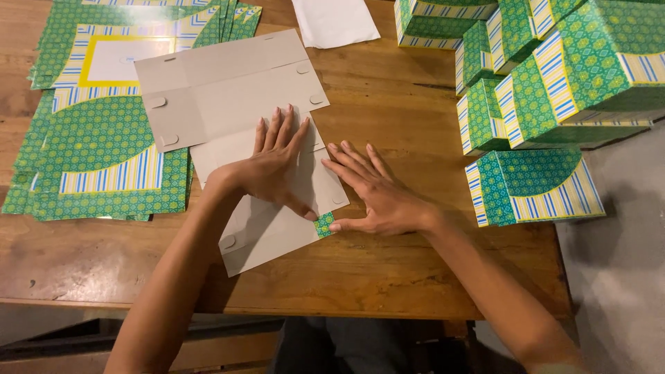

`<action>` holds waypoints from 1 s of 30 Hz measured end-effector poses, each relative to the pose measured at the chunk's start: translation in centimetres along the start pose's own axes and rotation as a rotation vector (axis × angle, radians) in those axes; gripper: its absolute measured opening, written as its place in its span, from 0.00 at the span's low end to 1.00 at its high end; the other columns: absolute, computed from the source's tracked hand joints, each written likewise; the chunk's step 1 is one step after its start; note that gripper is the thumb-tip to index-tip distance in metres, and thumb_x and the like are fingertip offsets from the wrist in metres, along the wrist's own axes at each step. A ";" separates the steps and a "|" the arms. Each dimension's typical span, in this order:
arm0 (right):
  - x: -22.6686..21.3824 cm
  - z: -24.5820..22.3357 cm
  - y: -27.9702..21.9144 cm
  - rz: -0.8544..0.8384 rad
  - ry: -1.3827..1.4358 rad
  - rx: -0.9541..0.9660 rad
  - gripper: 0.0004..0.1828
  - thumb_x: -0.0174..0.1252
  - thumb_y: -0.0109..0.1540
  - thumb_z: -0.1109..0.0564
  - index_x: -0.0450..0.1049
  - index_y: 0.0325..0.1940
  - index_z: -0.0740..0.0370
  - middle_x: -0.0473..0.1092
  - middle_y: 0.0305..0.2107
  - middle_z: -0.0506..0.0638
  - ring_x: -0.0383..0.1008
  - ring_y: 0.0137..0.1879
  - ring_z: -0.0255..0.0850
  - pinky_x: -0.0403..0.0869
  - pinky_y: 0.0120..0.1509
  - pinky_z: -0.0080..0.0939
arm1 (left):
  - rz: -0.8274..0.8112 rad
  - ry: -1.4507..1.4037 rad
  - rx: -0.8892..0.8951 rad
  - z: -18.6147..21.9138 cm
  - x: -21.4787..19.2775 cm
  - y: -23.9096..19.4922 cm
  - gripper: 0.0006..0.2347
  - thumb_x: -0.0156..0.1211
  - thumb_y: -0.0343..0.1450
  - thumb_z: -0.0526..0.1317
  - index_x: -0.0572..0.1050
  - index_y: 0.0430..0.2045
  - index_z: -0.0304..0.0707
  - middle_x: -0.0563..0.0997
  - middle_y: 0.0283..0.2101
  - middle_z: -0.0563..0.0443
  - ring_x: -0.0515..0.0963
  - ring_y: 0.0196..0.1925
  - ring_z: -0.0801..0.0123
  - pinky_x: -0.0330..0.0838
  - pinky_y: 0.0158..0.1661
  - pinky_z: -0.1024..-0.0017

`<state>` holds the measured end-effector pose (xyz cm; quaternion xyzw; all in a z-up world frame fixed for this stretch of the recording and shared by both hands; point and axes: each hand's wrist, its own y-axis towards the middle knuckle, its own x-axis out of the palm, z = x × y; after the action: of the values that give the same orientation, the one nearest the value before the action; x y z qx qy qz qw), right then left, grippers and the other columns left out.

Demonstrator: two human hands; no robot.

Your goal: The person assembles small cardboard boxes by folding pre-cut white cardboard pieces and attaching green patterned paper strips to the edges. They fold flaps, align edges, and press the paper strips onto the cardboard to form the box structure.

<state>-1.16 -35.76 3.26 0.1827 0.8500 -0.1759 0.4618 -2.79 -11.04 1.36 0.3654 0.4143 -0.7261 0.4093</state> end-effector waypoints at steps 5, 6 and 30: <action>0.1 -0.1 0.1 0.008 0.001 0.023 0.54 0.61 0.60 0.29 0.47 0.79 0.55 0.38 0.77 0.55 0.31 0.82 0.53 0.26 0.81 0.64 | -0.006 -0.013 0.007 0.1 -0.1 -0.1 0.75 0.76 0.42 0.75 0.30 0.75 0.38 0.24 0.76 0.27 0.20 0.77 0.36 0.09 0.68 0.46; 0.1 -0.1 0.1 0.021 0.002 0.025 0.51 0.60 0.61 0.31 0.47 0.79 0.54 0.40 0.77 0.55 0.32 0.82 0.53 0.27 0.81 0.64 | -0.007 -0.017 0.007 0.1 0.0 -0.1 0.74 0.77 0.42 0.75 0.30 0.75 0.39 0.24 0.76 0.27 0.20 0.77 0.36 0.09 0.68 0.46; -1.5 -1.1 -0.1 -0.089 0.005 0.005 0.68 0.68 0.49 0.23 0.46 0.79 0.57 0.34 0.77 0.60 0.27 0.82 0.57 0.23 0.80 0.65 | -0.016 -0.029 0.005 0.5 -0.5 -0.4 0.75 0.78 0.41 0.74 0.30 0.75 0.38 0.25 0.76 0.26 0.20 0.77 0.36 0.11 0.69 0.46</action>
<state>-1.22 -35.51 5.12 0.1463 0.8579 -0.1982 0.4510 -3.05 -11.20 2.16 0.3528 0.4093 -0.7356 0.4086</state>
